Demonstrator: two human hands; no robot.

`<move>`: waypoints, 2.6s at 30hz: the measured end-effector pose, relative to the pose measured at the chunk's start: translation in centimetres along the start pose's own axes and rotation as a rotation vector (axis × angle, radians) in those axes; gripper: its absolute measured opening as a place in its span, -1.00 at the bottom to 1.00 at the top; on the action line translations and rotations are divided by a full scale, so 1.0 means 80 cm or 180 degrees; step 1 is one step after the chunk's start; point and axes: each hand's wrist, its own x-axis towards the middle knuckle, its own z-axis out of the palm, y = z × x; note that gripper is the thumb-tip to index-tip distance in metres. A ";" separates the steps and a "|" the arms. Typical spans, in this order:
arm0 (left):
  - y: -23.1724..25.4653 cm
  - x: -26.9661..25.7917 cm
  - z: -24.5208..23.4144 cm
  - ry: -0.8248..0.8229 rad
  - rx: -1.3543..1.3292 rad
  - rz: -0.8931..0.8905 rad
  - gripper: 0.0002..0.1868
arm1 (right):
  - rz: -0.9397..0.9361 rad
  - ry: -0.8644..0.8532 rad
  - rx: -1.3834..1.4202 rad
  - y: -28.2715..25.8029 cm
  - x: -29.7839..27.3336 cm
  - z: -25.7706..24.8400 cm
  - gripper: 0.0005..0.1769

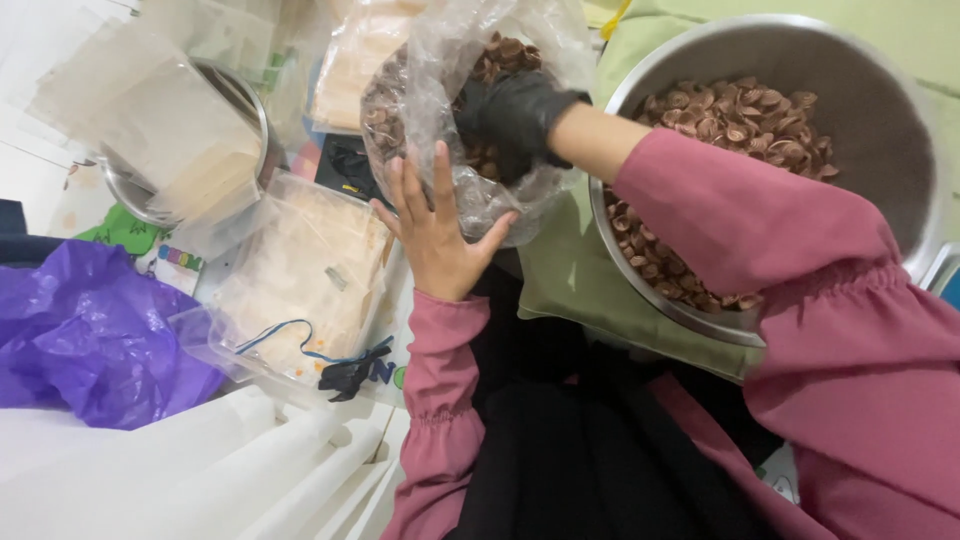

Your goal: Transferring small snacks from a plastic bag into a metal bowl for weighing and packaging.

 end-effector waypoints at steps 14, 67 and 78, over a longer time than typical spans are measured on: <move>-0.002 0.005 0.004 0.0037 0.0176 -0.0008 0.28 | 0.1099 0.2269 -0.2957 0.024 0.031 0.084 -0.60; -0.014 0.005 0.002 0.0016 -0.0067 -0.0062 0.31 | 0.1479 0.0392 0.0740 0.003 -0.372 0.007 -0.23; -0.017 0.016 -0.021 0.0348 -0.0851 0.0281 0.29 | -0.0563 0.1651 0.0746 -0.007 -0.062 0.005 -0.74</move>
